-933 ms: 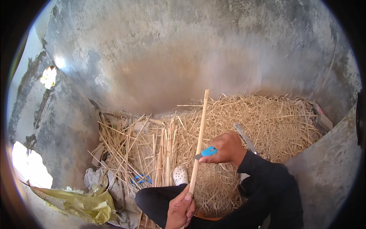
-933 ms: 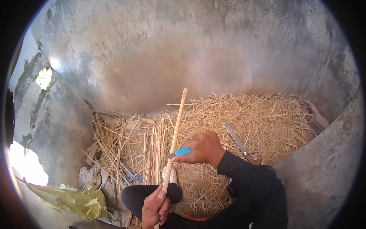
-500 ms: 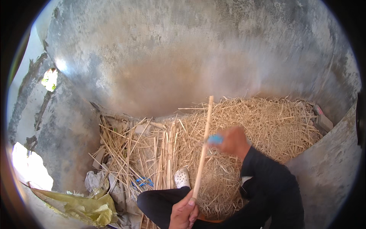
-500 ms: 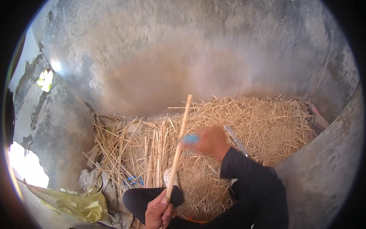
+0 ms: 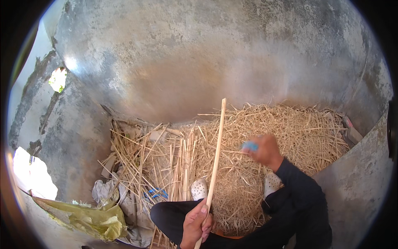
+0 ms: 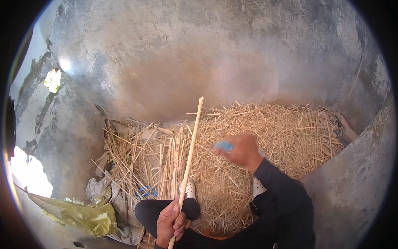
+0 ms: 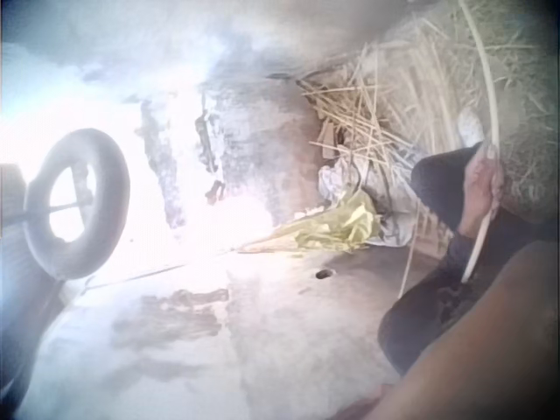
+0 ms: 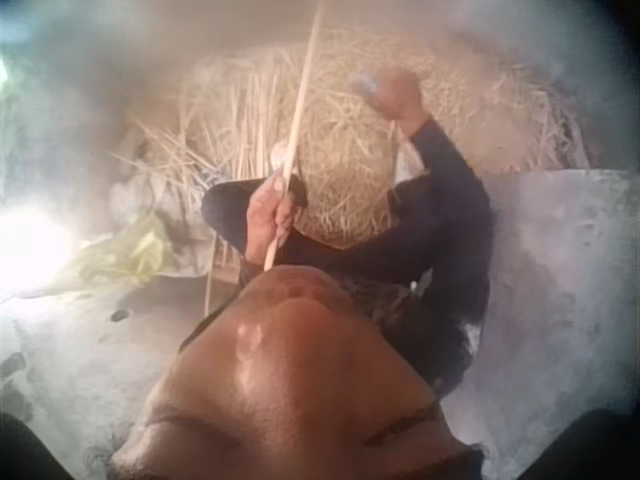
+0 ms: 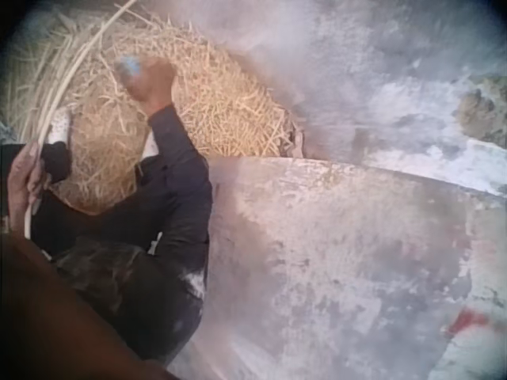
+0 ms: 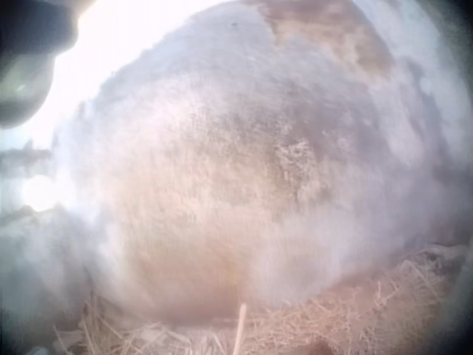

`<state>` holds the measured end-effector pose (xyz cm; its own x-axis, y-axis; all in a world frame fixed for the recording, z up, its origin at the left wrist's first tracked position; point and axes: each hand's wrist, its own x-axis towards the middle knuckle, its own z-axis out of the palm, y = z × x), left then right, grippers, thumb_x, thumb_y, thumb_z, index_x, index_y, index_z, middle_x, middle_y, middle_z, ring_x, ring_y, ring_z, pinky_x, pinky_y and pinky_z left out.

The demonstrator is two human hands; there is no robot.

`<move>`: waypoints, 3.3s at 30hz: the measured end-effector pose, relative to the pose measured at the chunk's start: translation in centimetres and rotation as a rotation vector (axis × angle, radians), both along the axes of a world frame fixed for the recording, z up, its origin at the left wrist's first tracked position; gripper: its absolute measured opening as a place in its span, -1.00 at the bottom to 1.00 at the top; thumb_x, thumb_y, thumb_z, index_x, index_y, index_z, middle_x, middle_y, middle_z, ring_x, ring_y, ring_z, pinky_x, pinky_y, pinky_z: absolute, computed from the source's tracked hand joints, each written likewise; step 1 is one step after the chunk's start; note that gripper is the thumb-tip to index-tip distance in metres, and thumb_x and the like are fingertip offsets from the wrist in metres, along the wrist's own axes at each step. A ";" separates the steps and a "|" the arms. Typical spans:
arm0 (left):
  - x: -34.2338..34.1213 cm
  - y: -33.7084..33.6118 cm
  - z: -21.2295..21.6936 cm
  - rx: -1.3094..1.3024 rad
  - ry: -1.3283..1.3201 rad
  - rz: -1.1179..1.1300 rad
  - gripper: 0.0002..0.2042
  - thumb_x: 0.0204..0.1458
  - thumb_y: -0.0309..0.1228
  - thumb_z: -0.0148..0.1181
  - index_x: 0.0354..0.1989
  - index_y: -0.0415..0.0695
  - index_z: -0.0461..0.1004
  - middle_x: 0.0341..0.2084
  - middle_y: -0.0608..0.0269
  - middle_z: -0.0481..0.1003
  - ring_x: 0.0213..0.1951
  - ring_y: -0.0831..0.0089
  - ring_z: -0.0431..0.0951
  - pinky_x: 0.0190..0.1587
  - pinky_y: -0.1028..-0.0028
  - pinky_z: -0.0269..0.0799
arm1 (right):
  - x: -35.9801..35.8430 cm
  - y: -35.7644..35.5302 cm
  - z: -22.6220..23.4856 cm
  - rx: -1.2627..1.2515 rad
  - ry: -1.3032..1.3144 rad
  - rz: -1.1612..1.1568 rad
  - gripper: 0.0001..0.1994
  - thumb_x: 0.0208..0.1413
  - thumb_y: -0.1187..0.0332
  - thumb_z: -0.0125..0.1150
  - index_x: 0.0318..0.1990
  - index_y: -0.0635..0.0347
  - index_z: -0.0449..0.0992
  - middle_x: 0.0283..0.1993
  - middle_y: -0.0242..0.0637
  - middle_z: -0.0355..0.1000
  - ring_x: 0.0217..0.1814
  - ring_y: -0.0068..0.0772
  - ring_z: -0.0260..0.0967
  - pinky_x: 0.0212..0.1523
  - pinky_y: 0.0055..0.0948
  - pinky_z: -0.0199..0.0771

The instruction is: The person sits on a straw-covered floor and uses a small knife to peel the outer layer off a long, thin wooden stick. They hold the stick vertically with one hand and scrape the blade along its length with the other, repeating the motion to remove the bark.

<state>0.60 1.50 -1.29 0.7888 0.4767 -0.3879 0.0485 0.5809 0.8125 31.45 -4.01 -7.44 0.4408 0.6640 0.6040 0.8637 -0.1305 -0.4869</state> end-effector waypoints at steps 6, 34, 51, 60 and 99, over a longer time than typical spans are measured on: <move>0.5 -0.5 -0.3 -0.247 -0.158 -0.008 -0.59 0.30 -0.34 -0.27 0.29 -0.19 0.10 -0.85 0.50 0.07 -0.88 0.67 0.06 -0.65 0.59 0.08 | -5.0 0.6 0.3 -0.052 -0.268 0.219 -0.32 -0.15 -0.47 0.05 -0.77 0.00 0.44 -0.83 -0.36 0.26 -0.83 -0.39 0.24 -0.76 -0.36 0.20; 0.1 -1.6 -0.2 -0.183 -0.098 -0.042 -0.64 0.28 -0.37 -0.15 0.21 -0.21 0.16 -0.83 0.48 0.10 -0.84 0.64 0.07 -0.76 0.64 0.03 | 3.8 1.9 0.6 -0.091 -0.069 -0.101 -0.29 -0.09 -0.48 -0.03 -0.76 0.04 0.45 -0.86 -0.38 0.22 -0.83 -0.38 0.21 -0.75 -0.34 0.20; 1.4 -2.6 1.7 -0.140 0.065 -0.145 -0.60 0.31 -0.33 -0.22 0.26 -0.21 0.15 -0.86 0.50 0.03 -0.87 0.70 0.02 -0.67 0.62 0.08 | 10.0 1.5 -1.0 0.037 -0.395 -0.298 -0.25 -0.12 -0.53 -0.09 -0.81 0.04 0.36 -0.88 -0.38 0.16 -0.86 -0.37 0.14 -0.79 -0.36 0.10; -2.1 -4.4 1.2 -0.141 0.130 -0.096 -0.56 0.22 -0.42 -0.03 0.27 -0.22 0.18 -0.79 0.54 0.15 -0.79 0.74 0.09 -0.74 0.68 0.03 | 17.2 -3.0 -4.1 -0.065 0.331 -0.732 -0.25 0.04 -0.41 -0.14 -0.35 0.20 0.60 -0.51 -0.10 0.48 -0.45 -0.11 0.44 -0.38 -0.16 0.38; 2.3 -1.7 2.2 0.131 0.101 -0.073 -0.56 0.25 -0.38 -0.10 0.25 -0.34 0.14 -0.87 0.46 0.10 -0.89 0.67 0.06 -0.78 0.62 0.02 | 3.2 1.5 -0.1 -0.157 0.018 -0.117 -0.30 -0.10 -0.48 -0.03 -0.76 0.01 0.44 -0.85 -0.38 0.23 -0.83 -0.38 0.22 -0.76 -0.35 0.16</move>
<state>2.92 -0.25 0.88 0.7834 0.4711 -0.4054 0.1720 0.4624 0.8698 34.66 -2.50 -7.58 0.5305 0.6930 0.4881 0.8293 -0.3052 -0.4680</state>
